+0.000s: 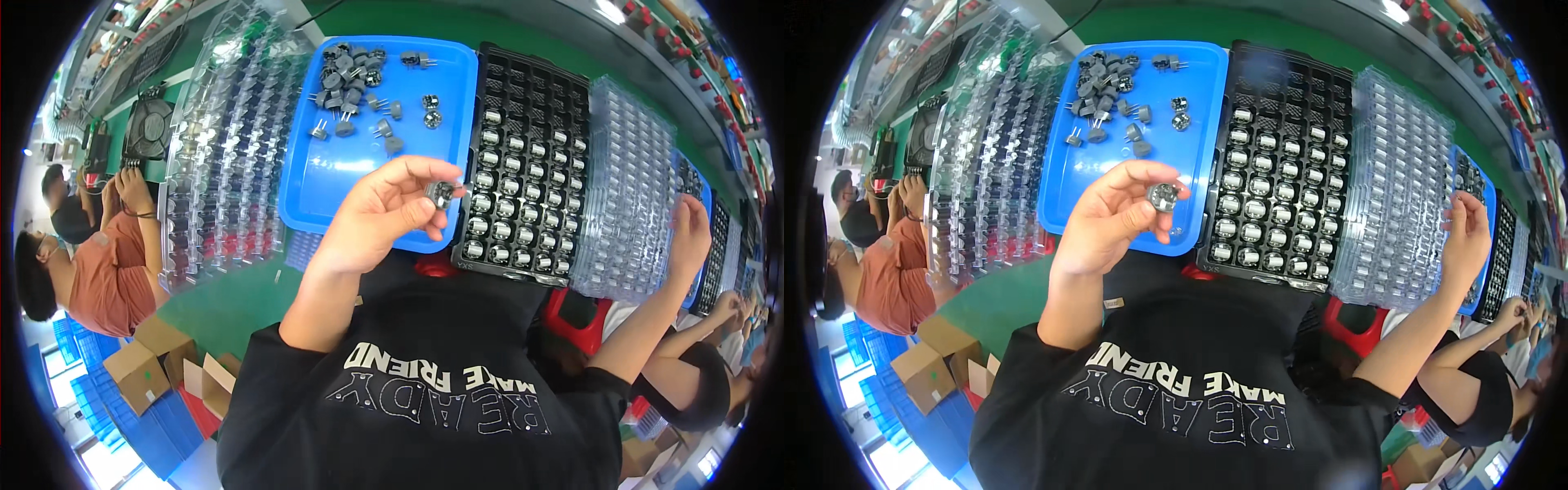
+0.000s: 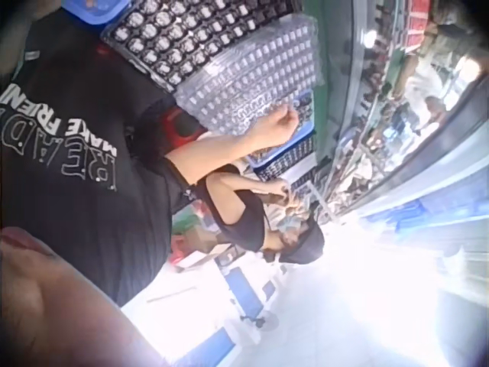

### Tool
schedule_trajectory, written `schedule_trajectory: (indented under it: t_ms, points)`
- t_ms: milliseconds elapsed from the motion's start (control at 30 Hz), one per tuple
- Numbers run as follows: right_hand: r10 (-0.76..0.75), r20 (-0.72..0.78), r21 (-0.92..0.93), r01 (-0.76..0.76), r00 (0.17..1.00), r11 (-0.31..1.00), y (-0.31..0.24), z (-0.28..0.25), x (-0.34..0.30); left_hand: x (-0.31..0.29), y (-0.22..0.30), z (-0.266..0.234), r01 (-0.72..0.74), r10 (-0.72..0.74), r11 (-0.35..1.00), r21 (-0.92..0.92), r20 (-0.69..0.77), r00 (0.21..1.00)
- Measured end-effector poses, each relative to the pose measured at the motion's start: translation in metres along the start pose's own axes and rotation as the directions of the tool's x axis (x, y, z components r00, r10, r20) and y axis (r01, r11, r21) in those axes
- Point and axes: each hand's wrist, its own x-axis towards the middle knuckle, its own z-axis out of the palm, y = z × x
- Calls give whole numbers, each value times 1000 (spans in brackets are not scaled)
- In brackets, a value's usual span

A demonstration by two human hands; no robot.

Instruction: The recorder is picking up small metallic electronic components, inspecting them, and sorting them into specific slots in plastic trays on a factory assembly line.

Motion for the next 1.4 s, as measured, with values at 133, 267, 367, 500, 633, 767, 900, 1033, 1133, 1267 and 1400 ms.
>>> schedule_trajectory:
  t_ms: [133, 267, 367, 500, 633, 767, 900, 1033, 1133, 1267, 1400]
  points:
    - [-70, 67, 508, 27, 995, 861, -109, 51, -73, 5, -12, 19, -55, 51, 977, -206, -25, 998]
    - [-151, 335, 773, -179, 930, 609, -195, 99, -131, 11, -21, 37, -156, 141, 931, -329, -68, 988]
    - [-293, 225, 742, 31, 929, 669, -225, 118, -144, 7, -20, 43, -221, 201, 954, -202, -112, 973]
    - [-464, 54, 583, 349, 884, 733, -236, 127, -142, 4, -15, 46, -306, 293, 930, -204, -93, 952]
    - [-491, 39, 531, 398, 870, 748, -238, 130, -142, 3, -14, 46, -325, 311, 920, -219, -94, 946]
    - [-518, 30, 550, 418, 855, 723, -237, 133, -139, 2, -15, 42, -320, 310, 930, -183, -81, 947]
    - [-507, 81, 555, 383, 858, 738, -234, 135, -141, 1, -15, 40, -325, 314, 931, -166, -86, 945]
    - [-299, 121, 702, 132, 946, 700, -226, 143, -149, 1, -21, 43, -323, 306, 938, -128, -132, 943]
    - [-368, 251, 693, 99, 896, 714, -213, 145, -146, 4, -26, 44, -359, 366, 930, 71, -149, 919]
    - [-196, 448, 655, -170, 872, 736, -203, 145, -141, 13, -24, 35, -339, 392, 836, 431, -36, 919]
    - [-306, 440, 246, 215, 844, 945, -193, 139, -110, 35, -12, 0, -28, 520, 84, 996, -20, 854]
